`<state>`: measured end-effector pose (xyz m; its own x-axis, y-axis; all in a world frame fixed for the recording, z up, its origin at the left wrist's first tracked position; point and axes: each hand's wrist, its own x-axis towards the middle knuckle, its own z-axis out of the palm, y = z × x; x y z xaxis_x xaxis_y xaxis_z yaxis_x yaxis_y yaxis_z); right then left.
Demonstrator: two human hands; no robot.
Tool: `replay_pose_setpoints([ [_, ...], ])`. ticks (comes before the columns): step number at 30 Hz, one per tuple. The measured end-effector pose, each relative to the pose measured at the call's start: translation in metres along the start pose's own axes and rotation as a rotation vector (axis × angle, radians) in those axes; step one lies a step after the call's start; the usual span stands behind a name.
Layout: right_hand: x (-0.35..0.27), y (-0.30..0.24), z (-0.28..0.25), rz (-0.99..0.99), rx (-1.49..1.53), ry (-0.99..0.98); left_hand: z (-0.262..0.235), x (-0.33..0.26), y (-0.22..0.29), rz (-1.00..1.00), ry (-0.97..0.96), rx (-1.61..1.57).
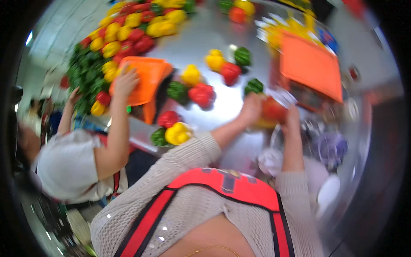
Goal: The person assembles colorful bell pepper skewers by hand, stacking green, yellow, and red peppers vertically and securing them with rubber bands. The person also applies labels to the finished skewers and places them on the table.
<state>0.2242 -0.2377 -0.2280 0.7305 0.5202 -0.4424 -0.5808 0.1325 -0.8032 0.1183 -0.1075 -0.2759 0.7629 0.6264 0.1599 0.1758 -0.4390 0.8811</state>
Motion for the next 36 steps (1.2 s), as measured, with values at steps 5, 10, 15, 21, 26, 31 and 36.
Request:
replay_pose_setpoints([
  [5,0.033,0.030,-0.048,-0.002,0.011,-0.102,0.033,-0.011,-0.002,-0.164,0.085,0.022],
  [10,0.008,0.012,-0.018,0.104,-0.084,-0.063,-0.012,-0.020,0.055,-0.464,0.171,-0.207],
  [15,-0.041,0.054,-0.002,0.167,-0.090,-0.132,-0.056,-0.042,0.041,-0.463,-0.045,-0.116],
  [21,-0.057,0.058,0.026,0.247,-0.162,-0.159,-0.105,-0.073,0.036,-0.658,-0.079,-0.536],
  [26,-0.058,0.053,0.034,0.194,-0.232,-0.041,-0.125,-0.071,0.047,-0.851,-0.172,-0.879],
  [31,-0.041,0.055,0.040,0.196,-0.246,-0.039,-0.121,-0.072,0.014,-0.964,-0.216,-1.182],
  [36,-0.036,0.068,0.032,0.244,-0.235,-0.011,-0.113,-0.073,0.009,-0.974,-0.172,-1.066],
])
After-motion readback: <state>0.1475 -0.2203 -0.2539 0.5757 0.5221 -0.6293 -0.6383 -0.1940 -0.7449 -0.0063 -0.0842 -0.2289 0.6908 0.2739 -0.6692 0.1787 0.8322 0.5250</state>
